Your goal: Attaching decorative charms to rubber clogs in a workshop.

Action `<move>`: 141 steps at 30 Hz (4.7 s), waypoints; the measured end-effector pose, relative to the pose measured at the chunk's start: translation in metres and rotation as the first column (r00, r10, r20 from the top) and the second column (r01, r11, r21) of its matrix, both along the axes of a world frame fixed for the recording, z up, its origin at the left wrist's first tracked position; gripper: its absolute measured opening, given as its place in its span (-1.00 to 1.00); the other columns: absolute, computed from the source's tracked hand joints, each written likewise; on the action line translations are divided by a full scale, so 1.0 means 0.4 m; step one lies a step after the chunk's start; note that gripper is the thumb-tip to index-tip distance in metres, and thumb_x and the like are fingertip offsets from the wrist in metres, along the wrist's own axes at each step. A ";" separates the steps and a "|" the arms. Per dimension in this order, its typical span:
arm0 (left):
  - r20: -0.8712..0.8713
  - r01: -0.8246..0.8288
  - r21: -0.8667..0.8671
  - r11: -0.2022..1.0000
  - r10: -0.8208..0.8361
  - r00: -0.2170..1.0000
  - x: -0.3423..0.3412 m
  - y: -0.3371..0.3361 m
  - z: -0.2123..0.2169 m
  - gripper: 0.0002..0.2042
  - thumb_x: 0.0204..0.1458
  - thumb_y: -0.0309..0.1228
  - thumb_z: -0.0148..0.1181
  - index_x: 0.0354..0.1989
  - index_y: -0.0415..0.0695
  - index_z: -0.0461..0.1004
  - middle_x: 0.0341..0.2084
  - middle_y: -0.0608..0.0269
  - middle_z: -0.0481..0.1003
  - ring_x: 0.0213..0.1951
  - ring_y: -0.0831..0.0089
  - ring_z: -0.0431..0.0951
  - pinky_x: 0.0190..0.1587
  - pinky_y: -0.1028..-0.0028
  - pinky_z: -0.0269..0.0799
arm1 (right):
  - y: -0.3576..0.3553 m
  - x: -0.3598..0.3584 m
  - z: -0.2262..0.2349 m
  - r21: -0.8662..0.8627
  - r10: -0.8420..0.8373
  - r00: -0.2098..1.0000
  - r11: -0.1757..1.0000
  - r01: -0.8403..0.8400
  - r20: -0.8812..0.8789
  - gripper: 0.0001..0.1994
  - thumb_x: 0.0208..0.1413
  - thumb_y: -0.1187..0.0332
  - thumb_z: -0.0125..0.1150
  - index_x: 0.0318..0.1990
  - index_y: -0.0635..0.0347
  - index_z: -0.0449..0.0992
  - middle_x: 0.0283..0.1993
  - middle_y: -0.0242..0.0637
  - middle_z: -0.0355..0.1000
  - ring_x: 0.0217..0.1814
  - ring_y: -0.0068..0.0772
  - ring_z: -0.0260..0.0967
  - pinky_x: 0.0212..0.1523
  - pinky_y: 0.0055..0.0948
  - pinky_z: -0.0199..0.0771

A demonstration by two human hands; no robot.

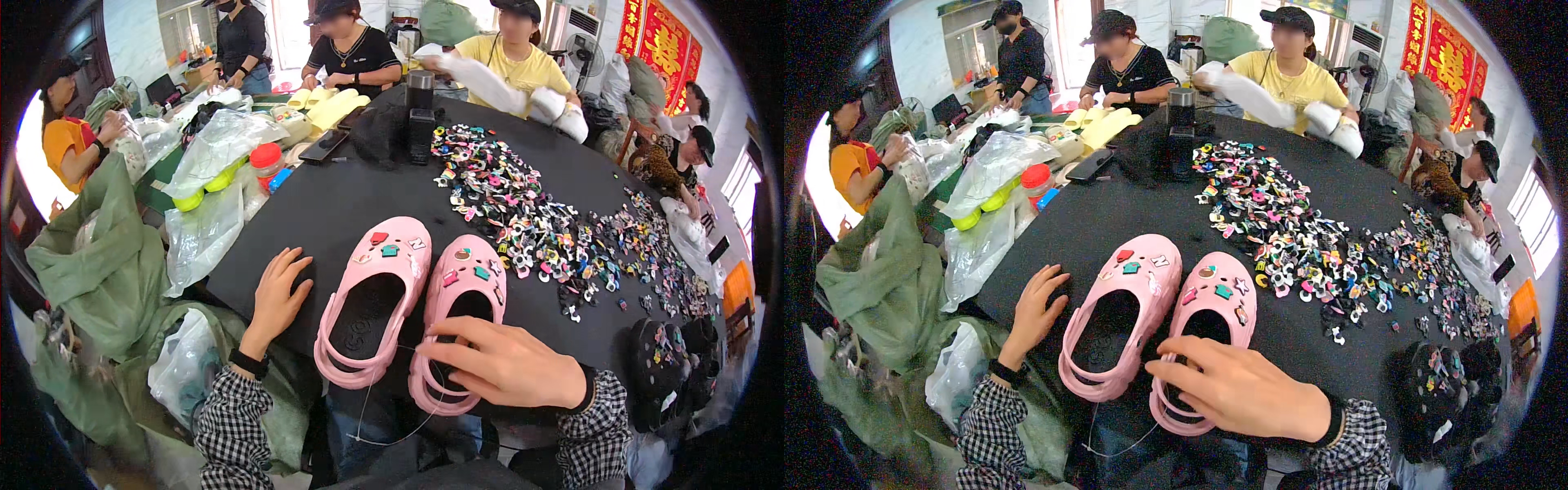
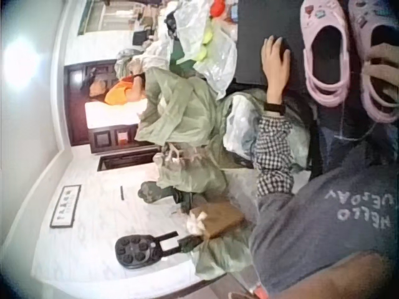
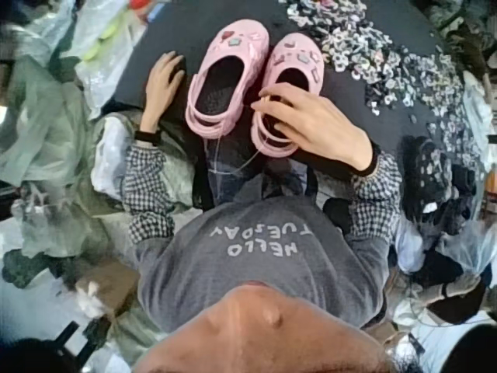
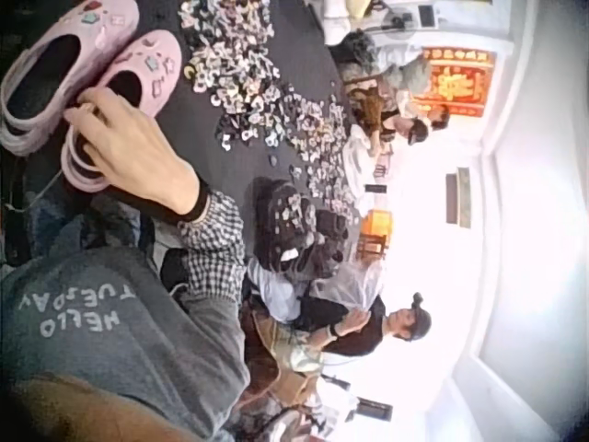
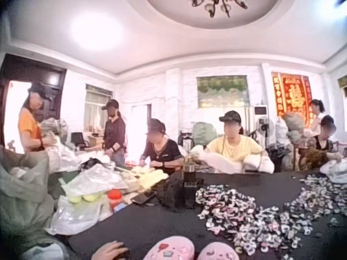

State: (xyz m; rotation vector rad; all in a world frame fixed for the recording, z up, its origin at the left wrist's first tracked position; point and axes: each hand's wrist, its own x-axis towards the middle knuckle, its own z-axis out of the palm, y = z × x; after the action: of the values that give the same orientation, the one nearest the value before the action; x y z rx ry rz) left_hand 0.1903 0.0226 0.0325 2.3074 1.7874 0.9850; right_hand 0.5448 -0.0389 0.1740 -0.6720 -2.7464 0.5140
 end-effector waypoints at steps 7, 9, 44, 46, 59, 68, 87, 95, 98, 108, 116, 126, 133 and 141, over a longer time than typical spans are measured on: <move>-0.024 -0.030 0.086 0.996 0.032 0.999 0.019 0.006 -0.007 -0.64 0.06 -0.37 0.17 0.06 -0.11 0.46 0.15 0.11 0.37 0.25 0.10 0.27 0.31 0.19 0.13 | -0.058 -0.067 0.000 0.088 -0.013 1.000 0.996 0.014 -0.009 -0.46 -0.03 0.36 0.29 0.15 0.24 0.33 0.08 -0.11 0.29 0.07 -0.13 0.33 0.01 -0.27 0.41; -0.023 -0.030 0.096 0.995 0.032 0.999 0.013 0.006 -0.008 -0.65 0.06 -0.36 0.17 0.05 -0.11 0.46 0.14 0.11 0.38 0.25 0.11 0.28 0.31 0.19 0.13 | -0.048 -0.101 -0.015 0.186 -0.047 0.999 0.981 0.047 -0.004 -0.42 -0.06 0.23 0.35 0.13 0.25 0.33 -0.01 -0.15 0.33 0.01 -0.19 0.36 -0.07 -0.30 0.45; 0.064 -0.071 0.251 0.965 0.057 0.996 0.022 0.022 -0.039 -0.69 0.01 -0.34 0.20 -0.06 -0.14 0.49 0.04 0.06 0.45 0.15 0.07 0.38 0.24 0.12 0.20 | 0.020 -0.089 0.352 -0.555 -0.502 0.865 0.716 0.424 0.013 -0.86 0.04 0.48 0.34 -0.27 0.22 0.49 -0.41 -0.56 0.42 -0.34 -0.82 0.28 -0.36 -0.67 0.29; 0.031 -0.107 0.276 0.955 0.103 0.994 0.018 0.016 -0.038 -0.71 -0.04 -0.35 0.23 -0.12 -0.12 0.48 -0.06 0.11 0.47 0.07 0.12 0.41 0.14 0.16 0.25 | 0.041 -0.136 0.391 -0.576 -0.423 0.906 0.747 0.331 -0.027 -0.86 0.06 0.47 0.35 -0.27 0.21 0.49 -0.39 -0.56 0.43 -0.34 -0.82 0.28 -0.35 -0.67 0.31; 0.045 -0.127 0.184 0.975 0.121 0.992 0.013 0.003 -0.033 -0.64 0.05 -0.22 0.15 -0.05 -0.19 0.45 0.00 0.02 0.40 0.13 0.07 0.32 0.19 0.13 0.20 | 0.590 -0.653 0.393 -0.140 -0.114 0.968 0.987 0.084 -0.224 -0.63 0.10 0.40 0.19 0.07 0.31 0.46 -0.05 -0.35 0.50 -0.05 -0.63 0.36 0.00 -0.56 0.35; 0.207 -0.074 0.180 0.981 0.036 0.978 0.006 0.011 -0.020 -0.64 0.06 -0.26 0.16 -0.05 -0.24 0.45 0.00 0.01 0.42 0.13 0.06 0.34 0.20 0.14 0.22 | 0.949 -1.140 0.373 0.258 -0.127 0.954 0.945 0.200 -0.272 -0.45 0.12 0.09 0.24 0.15 0.30 0.38 -0.04 -0.17 0.49 -0.03 -0.38 0.42 0.01 -0.44 0.38; 0.138 -0.081 0.190 0.978 0.055 0.989 0.025 0.015 0.005 -0.65 -0.03 -0.30 0.22 -0.08 -0.19 0.48 0.01 0.06 0.45 0.12 0.07 0.38 0.18 0.16 0.24 | 0.363 -0.407 0.458 -0.012 -0.241 0.969 0.971 0.241 -0.062 -0.75 0.24 0.44 0.11 0.04 0.29 0.46 -0.18 -0.33 0.52 -0.28 -0.60 0.48 -0.34 -0.58 0.47; 0.056 -0.070 0.112 0.991 0.064 0.996 0.010 0.011 0.005 -0.64 -0.03 -0.47 0.15 -0.01 -0.28 0.43 0.06 -0.04 0.41 0.16 0.01 0.34 0.23 0.15 0.20 | 0.010 0.079 0.394 0.332 -0.452 0.890 0.833 0.444 -0.057 -0.81 0.13 0.40 0.19 -0.15 0.31 0.54 -0.26 -0.16 0.54 -0.24 -0.26 0.52 -0.19 -0.37 0.50; -0.030 -0.095 0.092 0.991 0.098 0.995 -0.010 0.031 -0.042 -0.64 0.08 -0.48 0.09 0.07 -0.27 0.40 0.13 -0.01 0.37 0.20 0.05 0.31 0.27 0.19 0.15 | -0.187 0.240 0.400 0.332 -0.731 0.681 0.631 0.701 -0.049 -0.81 0.13 0.50 0.19 -0.11 0.30 0.56 -0.21 -0.21 0.55 -0.21 -0.40 0.50 -0.14 -0.44 0.47; -0.110 0.061 0.157 0.986 -0.044 0.993 0.042 -0.007 0.043 -0.57 0.27 -0.15 -0.04 0.04 -0.30 0.46 0.07 -0.10 0.42 0.10 0.00 0.40 0.17 0.18 0.27 | -0.507 0.672 0.163 0.175 -0.936 -0.042 -0.110 0.978 -0.350 -0.84 0.12 0.45 0.14 -0.21 0.32 0.56 -0.30 -0.18 0.56 -0.28 -0.42 0.51 -0.25 -0.50 0.47; -0.127 0.042 0.129 0.991 -0.026 0.992 0.040 -0.008 0.053 -0.59 0.27 -0.18 -0.02 0.04 -0.30 0.45 0.07 -0.10 0.42 0.10 0.00 0.40 0.18 0.20 0.26 | -0.567 0.910 -0.030 -0.055 -0.958 -0.283 -0.281 0.958 -0.046 -0.38 -0.03 0.10 0.38 0.06 0.42 0.40 0.02 0.05 0.48 0.11 -0.13 0.44 0.13 -0.33 0.40; -0.108 0.043 0.132 0.990 -0.029 0.994 0.056 -0.013 0.056 -0.63 0.27 -0.23 -0.01 0.03 -0.30 0.46 0.07 -0.10 0.43 0.11 0.00 0.39 0.20 0.20 0.25 | -0.519 1.077 -0.169 -0.235 -0.985 -0.169 -0.173 0.957 0.038 -0.61 0.00 0.39 0.22 0.02 0.32 0.46 -0.09 -0.23 0.50 -0.05 -0.44 0.38 -0.01 -0.41 0.37; -0.103 0.064 0.140 0.988 -0.049 0.993 0.054 0.002 0.040 -0.62 0.27 -0.21 -0.02 0.04 -0.29 0.46 0.08 -0.09 0.42 0.12 0.00 0.39 0.19 0.19 0.26 | -0.505 0.962 -0.108 -0.060 -0.968 -0.225 -0.233 0.971 0.110 -0.58 -0.04 0.14 0.36 -0.20 0.37 0.53 -0.32 -0.13 0.53 -0.28 -0.37 0.43 -0.23 -0.36 0.42; -0.008 -0.016 0.127 0.992 0.017 1.000 -0.027 0.041 -0.055 -0.65 0.12 -0.46 0.08 0.09 -0.26 0.40 0.15 0.01 0.36 0.22 0.07 0.30 0.29 0.23 0.13 | -0.425 0.708 -0.063 0.044 -0.993 -0.088 -0.092 0.995 -0.083 -0.61 -0.07 0.17 0.34 -0.25 0.40 0.55 -0.44 -0.06 0.47 -0.40 -0.32 0.35 -0.31 -0.31 0.38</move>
State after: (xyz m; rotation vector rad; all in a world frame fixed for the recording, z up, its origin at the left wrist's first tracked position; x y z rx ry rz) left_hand 0.1796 0.0390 0.0104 2.3775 1.7995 1.1244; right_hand 0.8282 -0.2091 0.1487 -2.3139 -1.2944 -0.0535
